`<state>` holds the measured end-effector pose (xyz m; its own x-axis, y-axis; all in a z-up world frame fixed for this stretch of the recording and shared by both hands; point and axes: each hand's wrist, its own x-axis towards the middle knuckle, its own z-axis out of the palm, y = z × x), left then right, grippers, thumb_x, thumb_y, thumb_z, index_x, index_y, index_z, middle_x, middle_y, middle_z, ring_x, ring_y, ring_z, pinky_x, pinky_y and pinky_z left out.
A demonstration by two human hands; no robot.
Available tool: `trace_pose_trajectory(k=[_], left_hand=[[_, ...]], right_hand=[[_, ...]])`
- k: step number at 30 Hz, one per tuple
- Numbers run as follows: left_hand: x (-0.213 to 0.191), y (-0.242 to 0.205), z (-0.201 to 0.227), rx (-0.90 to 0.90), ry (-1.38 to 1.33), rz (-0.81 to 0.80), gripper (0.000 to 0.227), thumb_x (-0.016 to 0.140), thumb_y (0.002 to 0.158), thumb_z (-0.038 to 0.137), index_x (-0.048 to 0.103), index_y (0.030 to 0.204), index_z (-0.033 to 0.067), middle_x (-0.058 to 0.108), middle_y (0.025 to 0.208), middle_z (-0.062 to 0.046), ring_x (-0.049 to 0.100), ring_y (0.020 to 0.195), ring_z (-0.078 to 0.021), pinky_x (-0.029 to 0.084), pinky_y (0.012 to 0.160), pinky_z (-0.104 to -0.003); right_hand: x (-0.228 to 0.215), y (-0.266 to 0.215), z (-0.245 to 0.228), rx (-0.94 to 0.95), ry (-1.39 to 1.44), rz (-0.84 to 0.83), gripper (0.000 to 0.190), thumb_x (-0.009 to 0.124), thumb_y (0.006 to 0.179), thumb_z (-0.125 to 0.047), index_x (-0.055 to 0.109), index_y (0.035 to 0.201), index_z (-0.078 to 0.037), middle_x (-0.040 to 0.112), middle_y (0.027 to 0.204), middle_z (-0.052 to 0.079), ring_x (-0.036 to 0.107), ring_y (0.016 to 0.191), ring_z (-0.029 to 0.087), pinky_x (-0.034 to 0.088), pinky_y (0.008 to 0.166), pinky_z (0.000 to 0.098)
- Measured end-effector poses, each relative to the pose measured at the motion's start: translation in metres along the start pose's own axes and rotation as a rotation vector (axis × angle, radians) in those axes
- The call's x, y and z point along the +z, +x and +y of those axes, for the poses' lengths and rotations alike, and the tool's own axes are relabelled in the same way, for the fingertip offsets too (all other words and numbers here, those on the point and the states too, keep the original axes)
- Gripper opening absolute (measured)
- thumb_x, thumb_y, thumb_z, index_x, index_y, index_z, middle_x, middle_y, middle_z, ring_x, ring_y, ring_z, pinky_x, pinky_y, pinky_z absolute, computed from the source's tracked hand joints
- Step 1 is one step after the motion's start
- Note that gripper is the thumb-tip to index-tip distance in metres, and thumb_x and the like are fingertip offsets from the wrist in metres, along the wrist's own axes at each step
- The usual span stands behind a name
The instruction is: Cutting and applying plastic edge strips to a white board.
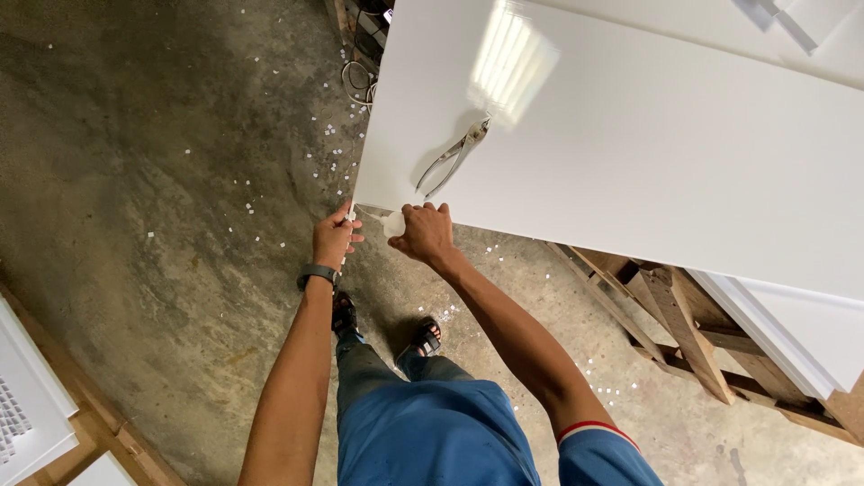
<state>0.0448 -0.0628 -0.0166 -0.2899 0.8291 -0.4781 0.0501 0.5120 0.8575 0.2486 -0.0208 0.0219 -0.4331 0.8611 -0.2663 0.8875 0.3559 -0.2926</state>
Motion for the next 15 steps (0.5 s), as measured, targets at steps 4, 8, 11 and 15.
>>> trace_pose_trajectory(k=[4, 8, 11, 15], left_hand=[[0.001, 0.003, -0.004, 0.012, -0.005, 0.000, 0.048, 0.051, 0.101, 0.006, 0.060, 0.144, 0.0248, 0.076, 0.118, -0.009, 0.072, 0.075, -0.0122, 0.054, 0.055, -0.025], [0.001, 0.010, -0.012, 0.017, -0.018, -0.003, 0.048, 0.051, 0.101, 0.005, 0.060, 0.144, 0.0249, 0.076, 0.118, -0.010, 0.072, 0.074, -0.0126, 0.054, 0.054, -0.025], [0.000, 0.005, -0.007, 0.024, -0.023, -0.010, 0.047, 0.052, 0.102, 0.006, 0.061, 0.143, 0.0264, 0.076, 0.116, -0.009, 0.073, 0.074, -0.0123, 0.054, 0.054, -0.024], [0.001, 0.000, 0.000, -0.001, -0.012, 0.009, 0.047, 0.051, 0.102, 0.006, 0.062, 0.142, 0.0278, 0.076, 0.118, -0.009, 0.073, 0.075, -0.0133, 0.055, 0.055, -0.025]], right_hand=[[-0.003, 0.002, 0.000, 0.002, -0.005, -0.008, 0.052, 0.085, 0.076, -0.052, 0.068, 0.101, -0.009, 0.069, 0.076, 0.003, 0.058, 0.079, 0.020, 0.042, 0.086, 0.0429], [-0.008, -0.001, -0.002, -0.004, -0.014, 0.011, 0.052, 0.085, 0.076, -0.053, 0.068, 0.099, -0.009, 0.068, 0.076, 0.003, 0.057, 0.079, 0.020, 0.042, 0.086, 0.0428], [-0.007, -0.002, -0.001, -0.016, -0.019, 0.025, 0.053, 0.084, 0.076, -0.053, 0.068, 0.100, -0.009, 0.068, 0.076, 0.003, 0.057, 0.079, 0.020, 0.042, 0.086, 0.0427], [-0.004, -0.004, 0.002, -0.003, 0.003, 0.008, 0.052, 0.083, 0.078, -0.053, 0.068, 0.102, -0.010, 0.068, 0.076, 0.003, 0.057, 0.081, 0.020, 0.041, 0.087, 0.0420]])
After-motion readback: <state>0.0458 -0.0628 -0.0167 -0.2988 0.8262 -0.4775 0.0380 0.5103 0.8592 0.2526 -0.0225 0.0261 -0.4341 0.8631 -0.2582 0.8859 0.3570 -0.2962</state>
